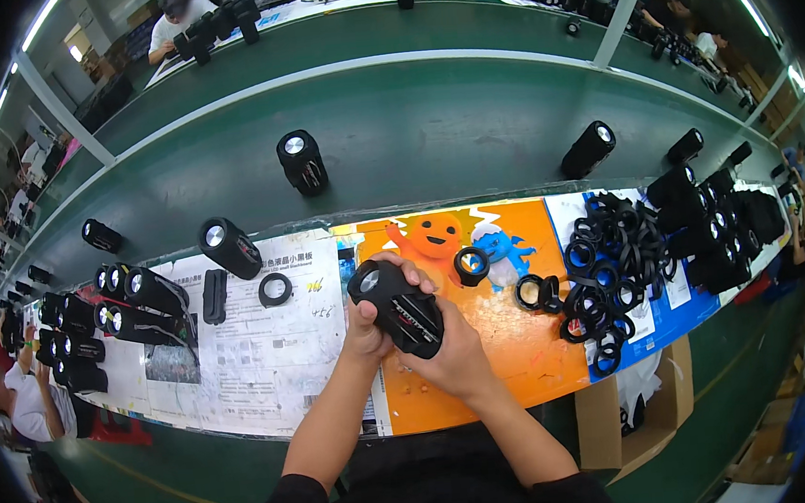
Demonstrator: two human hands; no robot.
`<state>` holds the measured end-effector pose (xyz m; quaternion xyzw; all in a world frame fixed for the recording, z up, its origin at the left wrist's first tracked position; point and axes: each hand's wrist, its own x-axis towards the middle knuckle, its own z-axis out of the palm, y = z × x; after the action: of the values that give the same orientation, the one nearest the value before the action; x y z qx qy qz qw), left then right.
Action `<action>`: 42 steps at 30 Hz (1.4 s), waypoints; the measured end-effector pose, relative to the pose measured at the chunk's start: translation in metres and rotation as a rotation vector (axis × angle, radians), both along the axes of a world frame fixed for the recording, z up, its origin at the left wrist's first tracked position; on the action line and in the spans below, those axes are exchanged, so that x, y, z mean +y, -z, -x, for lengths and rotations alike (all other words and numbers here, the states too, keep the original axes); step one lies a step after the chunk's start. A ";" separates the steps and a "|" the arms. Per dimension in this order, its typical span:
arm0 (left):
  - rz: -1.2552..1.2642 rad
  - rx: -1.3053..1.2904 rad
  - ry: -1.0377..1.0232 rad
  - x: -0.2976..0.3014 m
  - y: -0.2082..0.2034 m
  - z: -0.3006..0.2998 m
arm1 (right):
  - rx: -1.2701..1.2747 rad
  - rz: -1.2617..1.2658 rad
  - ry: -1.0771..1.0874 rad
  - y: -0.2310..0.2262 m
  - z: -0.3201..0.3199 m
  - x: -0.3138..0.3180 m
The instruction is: Assembling cylindrical electronic devices by attaching rubber rings to the top of the units.
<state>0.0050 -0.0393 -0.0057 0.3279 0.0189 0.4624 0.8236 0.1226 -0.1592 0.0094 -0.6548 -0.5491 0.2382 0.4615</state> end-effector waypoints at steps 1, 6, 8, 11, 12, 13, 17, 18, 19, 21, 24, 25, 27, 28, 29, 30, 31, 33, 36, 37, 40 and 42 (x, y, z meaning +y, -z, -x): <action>-0.001 0.002 0.002 -0.001 0.001 -0.001 | 0.002 -0.001 0.002 0.002 0.000 0.000; -0.007 -0.020 0.020 -0.006 -0.002 -0.006 | -0.114 -0.100 0.027 -0.002 0.000 0.000; -0.006 -0.002 0.060 -0.004 0.005 -0.004 | -0.110 -0.100 0.022 -0.004 0.000 -0.001; -0.002 0.037 0.115 -0.002 0.013 -0.001 | -0.087 -0.082 0.023 -0.005 0.001 -0.002; 0.001 0.059 0.128 -0.001 0.015 -0.001 | -0.067 -0.065 0.027 -0.005 0.001 -0.003; 0.001 0.058 0.130 -0.002 0.011 -0.002 | -0.068 -0.065 0.029 -0.006 0.001 -0.003; 0.057 0.117 -0.032 -0.003 -0.003 -0.005 | 0.007 0.038 0.063 -0.015 0.003 -0.003; 0.077 0.114 -0.119 -0.003 -0.006 -0.004 | 0.008 0.067 0.091 -0.016 0.004 -0.002; 0.074 0.121 -0.111 -0.004 -0.010 -0.002 | 0.008 0.067 0.094 -0.015 0.004 -0.002; 0.080 0.171 -0.080 -0.001 -0.005 -0.002 | -0.010 0.082 0.096 -0.011 0.004 -0.003; 0.113 0.231 -0.077 -0.003 -0.003 -0.007 | -0.030 0.074 0.098 -0.004 0.003 -0.004; 0.137 0.241 -0.096 -0.004 -0.003 -0.009 | -0.031 0.076 0.098 -0.001 0.004 -0.005; 0.150 0.247 -0.133 -0.004 -0.006 -0.008 | -0.127 -0.036 0.131 0.007 0.005 -0.005; 0.160 0.255 -0.168 -0.003 -0.006 -0.008 | -0.127 -0.034 0.132 0.009 0.005 -0.003; 0.165 0.273 -0.195 -0.003 -0.005 -0.008 | -0.144 -0.057 0.126 0.012 0.005 -0.002; 0.167 0.273 -0.195 -0.002 -0.004 -0.009 | -0.161 -0.080 0.119 0.013 0.006 -0.001; 0.165 0.253 -0.189 -0.002 -0.004 -0.008 | -0.161 -0.080 0.118 0.013 0.006 -0.001; 0.164 0.233 -0.184 0.000 -0.001 -0.008 | -0.125 -0.056 0.126 0.012 0.008 0.000; 0.163 0.141 -0.131 -0.002 0.008 -0.008 | -0.130 -0.062 0.102 0.003 0.007 0.001; 0.159 0.109 -0.096 -0.001 0.010 -0.009 | -0.132 -0.063 0.102 0.002 0.007 0.001; 0.150 0.073 -0.044 -0.002 0.013 -0.009 | -0.125 -0.073 0.096 -0.001 0.006 0.002; 0.147 0.069 -0.029 -0.004 0.011 -0.009 | -0.122 -0.072 0.093 -0.001 0.005 0.001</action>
<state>0.0142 -0.0433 -0.0171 0.2820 0.0858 0.4600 0.8376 0.1176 -0.1579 0.0107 -0.6760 -0.5533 0.1562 0.4609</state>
